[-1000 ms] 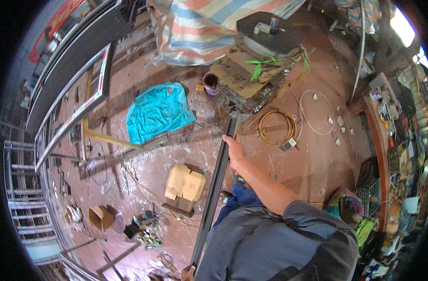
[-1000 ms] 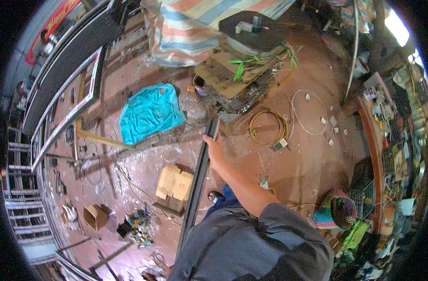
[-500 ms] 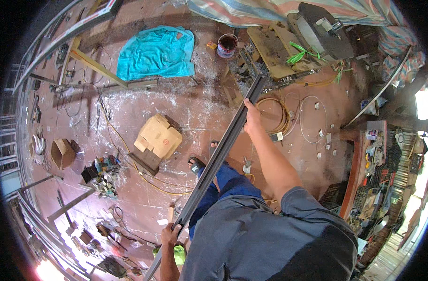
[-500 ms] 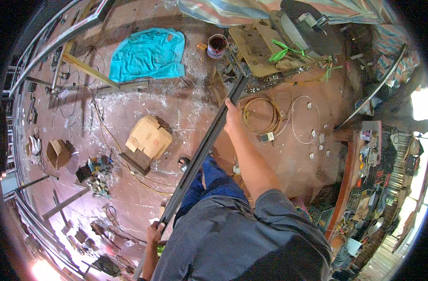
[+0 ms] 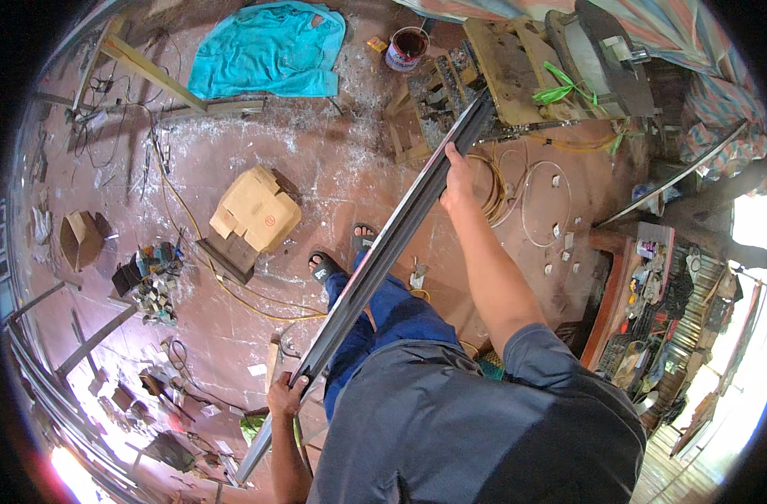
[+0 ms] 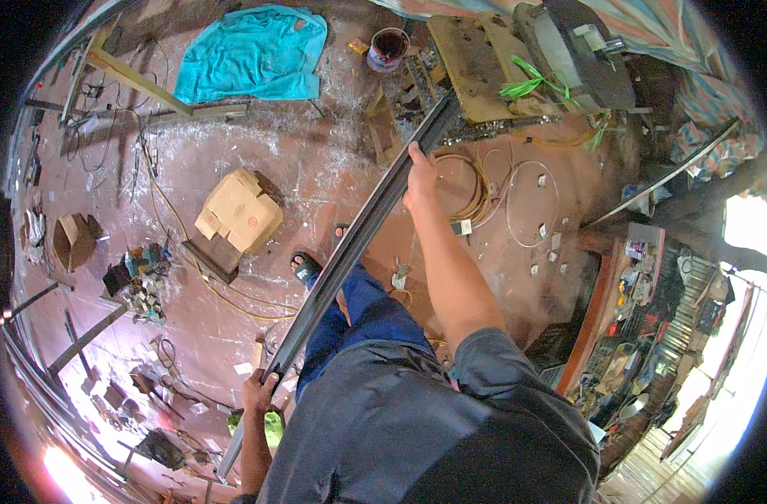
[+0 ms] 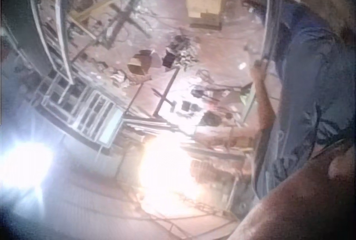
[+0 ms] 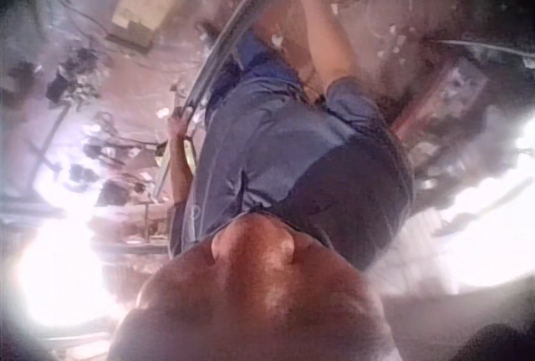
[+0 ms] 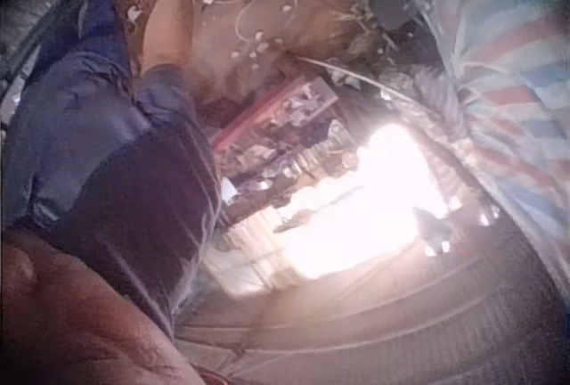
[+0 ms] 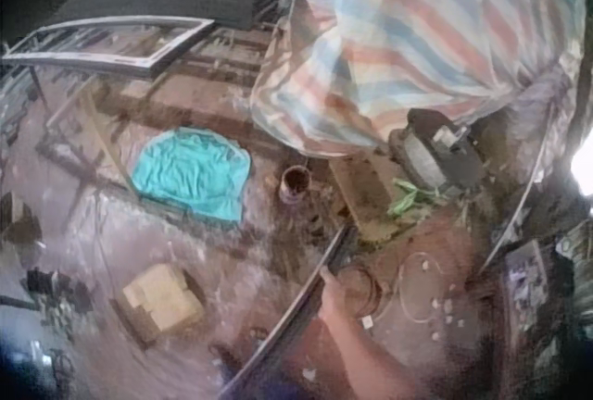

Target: The person repeatedly picks up long metal profiles from a pile, carries them across the workshop floor, and places them back on the pile. The person also briefly picks up a small bucket and sets it down.

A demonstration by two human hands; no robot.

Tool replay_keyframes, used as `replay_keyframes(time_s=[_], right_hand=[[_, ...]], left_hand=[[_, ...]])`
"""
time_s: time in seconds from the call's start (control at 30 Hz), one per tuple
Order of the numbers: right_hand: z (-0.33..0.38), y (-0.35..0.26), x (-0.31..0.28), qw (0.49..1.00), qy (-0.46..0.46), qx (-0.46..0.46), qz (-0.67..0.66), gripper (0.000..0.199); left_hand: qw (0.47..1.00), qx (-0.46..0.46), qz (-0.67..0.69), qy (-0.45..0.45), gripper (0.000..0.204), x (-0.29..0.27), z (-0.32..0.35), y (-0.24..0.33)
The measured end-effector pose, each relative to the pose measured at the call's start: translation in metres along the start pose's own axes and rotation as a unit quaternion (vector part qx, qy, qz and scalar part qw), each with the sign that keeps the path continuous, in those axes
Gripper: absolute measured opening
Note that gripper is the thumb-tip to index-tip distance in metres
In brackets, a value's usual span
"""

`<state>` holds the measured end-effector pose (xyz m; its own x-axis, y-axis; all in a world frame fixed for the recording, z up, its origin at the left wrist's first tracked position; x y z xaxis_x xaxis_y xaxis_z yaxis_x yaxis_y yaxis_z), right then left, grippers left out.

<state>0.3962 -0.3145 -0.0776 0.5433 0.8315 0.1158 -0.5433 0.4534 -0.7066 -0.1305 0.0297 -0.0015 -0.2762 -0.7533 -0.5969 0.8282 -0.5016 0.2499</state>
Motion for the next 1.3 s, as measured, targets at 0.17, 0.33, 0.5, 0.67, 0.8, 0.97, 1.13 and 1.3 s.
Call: replay_keyframes(time_s=[0.17, 0.33, 0.5, 0.67, 0.8, 0.97, 1.13, 1.3], right_hand=[[0.006, -0.005, 0.000, 1.000, -0.004, 0.014, 0.002, 0.024], [-0.001, -0.001, -0.006, 1.000, 0.007, -0.021, 0.020, 0.031], [0.020, -0.006, 0.012, 0.999, 0.020, -0.018, 0.030, 0.025], [0.010, -0.004, 0.006, 0.997, 0.019, -0.022, 0.065, 0.034], [0.001, -0.001, 0.000, 0.999, 0.011, -0.026, 0.046, 0.032], [0.009, -0.007, 0.001, 0.998, 0.017, -0.003, 0.068, 0.030], [0.009, -0.011, -0.003, 0.995, 0.032, -0.030, 0.092, 0.036], [0.003, -0.011, -0.006, 0.996, 0.015, -0.027, 0.082, 0.037]], left_hand=[[0.998, -0.010, -0.068, 0.003, 0.070, 0.000, -0.005, 0.001], [1.000, -0.009, -0.008, -0.004, 0.067, 0.000, -0.015, -0.008], [1.000, -0.007, 0.014, -0.014, 0.057, 0.001, -0.018, -0.008], [1.000, 0.003, 0.008, -0.020, 0.069, -0.006, -0.021, -0.004], [1.000, 0.008, -0.021, -0.013, 0.080, -0.011, -0.017, 0.001], [1.000, 0.007, -0.013, 0.005, 0.078, -0.004, -0.007, -0.002], [0.999, -0.005, -0.045, 0.006, 0.069, -0.023, 0.010, 0.016], [0.999, -0.003, -0.030, 0.023, 0.063, -0.022, 0.013, 0.019]])
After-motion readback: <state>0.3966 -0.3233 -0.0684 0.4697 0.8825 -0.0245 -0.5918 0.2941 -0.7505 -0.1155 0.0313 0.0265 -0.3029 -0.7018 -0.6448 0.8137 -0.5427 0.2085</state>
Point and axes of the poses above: each hand's wrist, its own z-axis away from the middle knuckle, its own x-axis out of the palm, y = z × x, the point moved 1 cm from there along -z, towards the middle knuckle, and after that the axes turned 7 degrees about y, right-handed, at the moved point
